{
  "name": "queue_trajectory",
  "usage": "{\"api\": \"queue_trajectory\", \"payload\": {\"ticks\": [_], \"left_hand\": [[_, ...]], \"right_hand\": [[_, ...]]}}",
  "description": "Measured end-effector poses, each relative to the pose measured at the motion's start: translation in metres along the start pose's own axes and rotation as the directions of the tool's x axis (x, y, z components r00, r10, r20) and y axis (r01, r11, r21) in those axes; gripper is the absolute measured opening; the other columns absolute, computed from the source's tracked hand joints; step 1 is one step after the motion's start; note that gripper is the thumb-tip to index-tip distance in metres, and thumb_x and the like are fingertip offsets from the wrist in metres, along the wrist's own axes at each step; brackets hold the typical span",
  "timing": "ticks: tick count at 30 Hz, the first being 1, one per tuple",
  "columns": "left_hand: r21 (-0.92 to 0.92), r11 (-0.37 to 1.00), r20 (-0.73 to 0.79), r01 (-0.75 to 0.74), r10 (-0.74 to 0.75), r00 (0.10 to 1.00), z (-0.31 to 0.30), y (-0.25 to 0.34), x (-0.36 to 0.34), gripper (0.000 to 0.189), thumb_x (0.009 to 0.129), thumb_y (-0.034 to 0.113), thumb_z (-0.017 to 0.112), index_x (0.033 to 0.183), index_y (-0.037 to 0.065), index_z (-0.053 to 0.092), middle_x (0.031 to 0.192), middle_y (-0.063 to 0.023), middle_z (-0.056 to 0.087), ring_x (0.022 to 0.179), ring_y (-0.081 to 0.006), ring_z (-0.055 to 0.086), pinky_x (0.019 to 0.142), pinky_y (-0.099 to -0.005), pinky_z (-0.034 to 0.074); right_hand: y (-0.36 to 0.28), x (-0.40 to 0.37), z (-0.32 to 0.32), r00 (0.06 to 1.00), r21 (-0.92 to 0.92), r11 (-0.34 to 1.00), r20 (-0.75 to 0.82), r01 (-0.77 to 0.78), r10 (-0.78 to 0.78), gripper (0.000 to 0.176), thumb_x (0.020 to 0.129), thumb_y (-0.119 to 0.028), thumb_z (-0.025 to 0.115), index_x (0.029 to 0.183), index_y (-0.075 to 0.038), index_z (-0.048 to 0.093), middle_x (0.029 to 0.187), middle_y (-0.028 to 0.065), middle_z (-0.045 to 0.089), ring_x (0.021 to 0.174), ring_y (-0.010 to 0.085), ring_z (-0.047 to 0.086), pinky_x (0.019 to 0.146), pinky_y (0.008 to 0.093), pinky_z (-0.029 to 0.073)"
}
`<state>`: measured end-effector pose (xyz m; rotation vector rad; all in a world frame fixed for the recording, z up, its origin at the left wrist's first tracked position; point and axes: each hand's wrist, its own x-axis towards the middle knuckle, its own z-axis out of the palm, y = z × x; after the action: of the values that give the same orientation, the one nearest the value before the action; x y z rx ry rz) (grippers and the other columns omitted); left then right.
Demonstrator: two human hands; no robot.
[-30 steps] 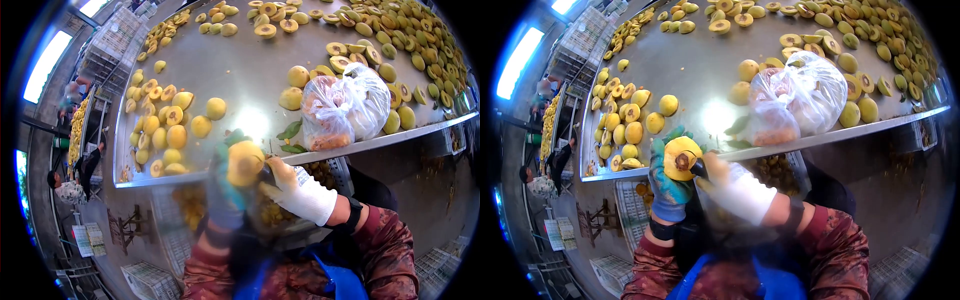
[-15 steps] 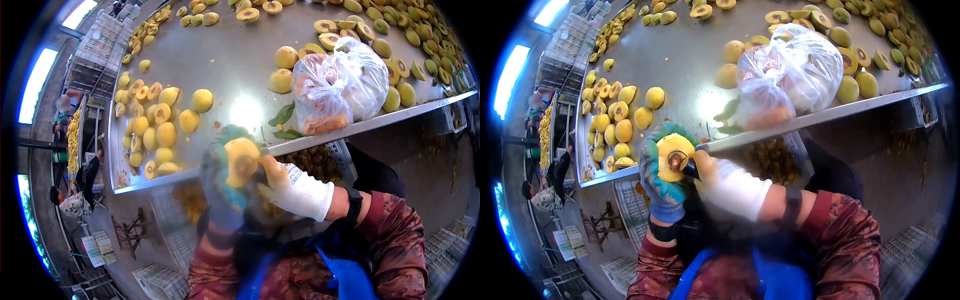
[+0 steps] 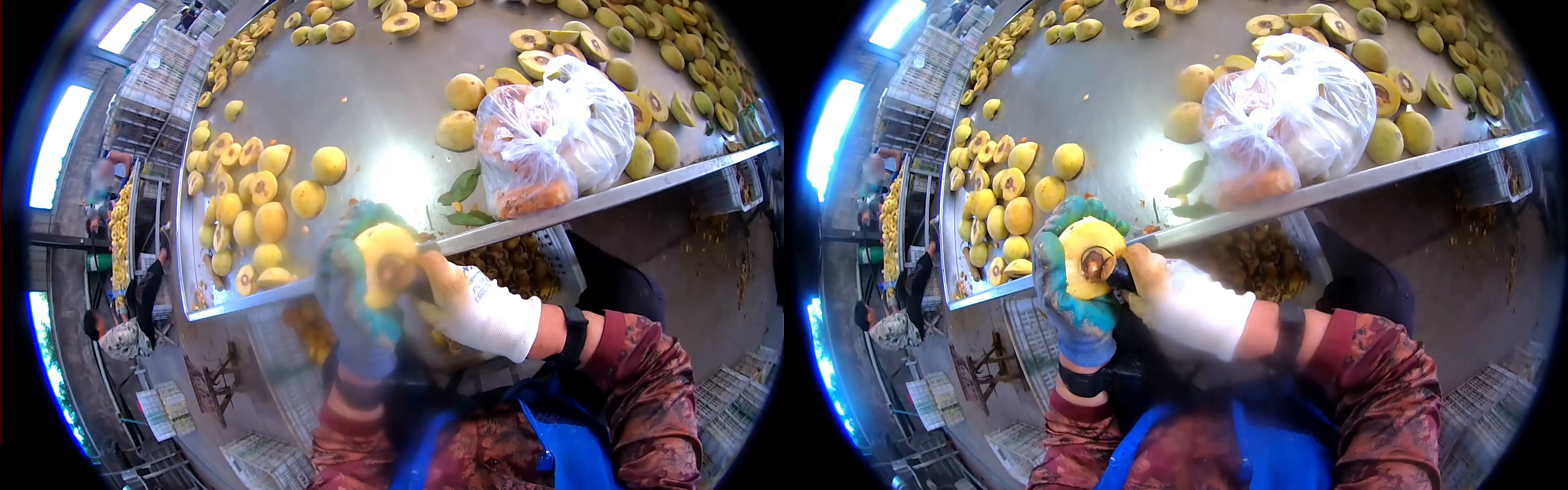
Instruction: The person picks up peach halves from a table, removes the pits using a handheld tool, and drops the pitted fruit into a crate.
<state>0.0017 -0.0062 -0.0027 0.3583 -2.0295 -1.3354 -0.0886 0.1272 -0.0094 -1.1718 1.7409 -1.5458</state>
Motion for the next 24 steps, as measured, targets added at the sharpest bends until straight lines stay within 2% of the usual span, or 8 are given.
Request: {"api": "queue_trajectory", "payload": {"ticks": [4, 7, 13, 16, 19, 21, 23, 24], "left_hand": [[0.015, 1.0, -0.044, 0.025, -0.024, 0.999, 0.009, 0.016, 0.007, 0.043, 0.088, 0.004, 0.058, 0.128, -0.009, 0.047, 0.123, -0.0231, 0.055, 0.109, -0.0371, 0.057, 0.093, -0.0417, 0.048], [0.045, 0.998, -0.033, 0.037, -0.035, 0.999, 0.012, 0.021, 0.007, 0.039, 0.09, 0.004, 0.056, 0.126, -0.011, 0.048, 0.122, -0.0231, 0.055, 0.108, -0.0371, 0.057, 0.091, -0.0411, 0.048], [0.194, 0.975, -0.011, -0.107, 0.111, 0.994, 0.002, 0.012, -0.004, 0.037, 0.092, 0.005, 0.056, 0.126, -0.008, 0.049, 0.122, -0.022, 0.055, 0.11, -0.0351, 0.056, 0.094, -0.0406, 0.047], [0.285, 0.954, 0.001, -0.094, 0.098, 0.995, -0.003, 0.012, -0.011, 0.029, 0.096, 0.005, 0.05, 0.123, -0.007, 0.05, 0.12, -0.021, 0.055, 0.11, -0.034, 0.055, 0.095, -0.0415, 0.046], [0.394, 0.911, 0.031, -0.12, 0.118, 0.993, -0.001, 0.018, -0.005, 0.027, 0.099, 0.007, 0.046, 0.122, -0.006, 0.051, 0.12, -0.0206, 0.055, 0.109, -0.0329, 0.056, 0.096, -0.0412, 0.046], [0.374, 0.924, -0.001, -0.081, 0.088, 0.996, -0.001, 0.018, -0.003, 0.029, 0.101, 0.012, 0.043, 0.123, -0.005, 0.052, 0.122, -0.0191, 0.055, 0.108, -0.0304, 0.056, 0.096, -0.0403, 0.046], [-0.136, 0.985, -0.074, 0.109, -0.12, 0.99, 0.011, 0.024, 0.005, 0.04, 0.103, 0.027, 0.037, 0.124, -0.004, 0.052, 0.118, -0.0159, 0.058, 0.104, -0.0259, 0.059, 0.095, -0.0381, 0.048], [-0.391, 0.903, -0.067, 0.18, -0.223, 0.972, 0.016, 0.027, 0.009, 0.046, 0.105, 0.034, 0.034, 0.124, -0.003, 0.052, 0.117, -0.0142, 0.059, 0.102, -0.0237, 0.06, 0.094, -0.0369, 0.049]], "right_hand": [[-0.008, 0.001, 0.0, 0.998, -0.032, 0.999, -0.058, -0.014, 0.012, 0.03, 0.084, -0.008, 0.061, 0.109, -0.002, 0.045, 0.085, 0.0248, 0.06, 0.079, 0.046, 0.059, 0.065, 0.0505, 0.046], [-0.007, 0.001, -0.002, 0.997, -0.045, 0.996, -0.008, -0.074, 0.073, 0.031, 0.084, -0.009, 0.062, 0.11, -0.001, 0.045, 0.086, 0.025, 0.06, 0.079, 0.0456, 0.06, 0.065, 0.0501, 0.047], [-0.012, -0.008, 0.0, 0.985, -0.003, 0.989, 0.085, -0.148, 0.148, 0.034, 0.083, -0.009, 0.063, 0.111, -0.001, 0.045, 0.085, 0.0256, 0.06, 0.077, 0.044, 0.061, 0.064, 0.0493, 0.047], [-0.011, -0.009, 0.0, 1.0, 0.018, 1.0, 0.025, 0.009, -0.01, 0.028, 0.087, -0.01, 0.063, 0.108, 0.002, 0.047, 0.076, 0.0153, 0.061, 0.071, 0.0315, 0.065, 0.058, 0.0395, 0.049], [0.013, -0.005, 0.009, 0.988, -0.083, 0.985, -0.031, 0.15, -0.154, 0.028, 0.087, -0.012, 0.063, 0.107, 0.002, 0.049, 0.078, 0.0156, 0.062, 0.071, 0.0307, 0.065, 0.059, 0.0384, 0.049], [0.02, -0.005, 0.011, 0.985, -0.121, 0.977, 0.035, 0.173, -0.17, 0.037, 0.084, -0.011, 0.064, 0.114, 0.0, 0.045, 0.082, 0.0207, 0.061, 0.073, 0.0397, 0.062, 0.062, 0.0433, 0.05], [0.008, -0.001, 0.005, 0.995, -0.074, 0.993, 0.044, 0.092, -0.089, 0.041, 0.084, -0.011, 0.064, 0.118, -0.002, 0.044, 0.083, 0.0214, 0.06, 0.071, 0.0408, 0.06, 0.062, 0.0437, 0.05], [-0.003, -0.003, 0.001, 1.0, -0.008, 1.0, 0.026, 0.0, 0.001, 0.04, 0.086, -0.013, 0.064, 0.118, -0.002, 0.044, 0.081, 0.0196, 0.06, 0.068, 0.0373, 0.061, 0.061, 0.0417, 0.05]]}}
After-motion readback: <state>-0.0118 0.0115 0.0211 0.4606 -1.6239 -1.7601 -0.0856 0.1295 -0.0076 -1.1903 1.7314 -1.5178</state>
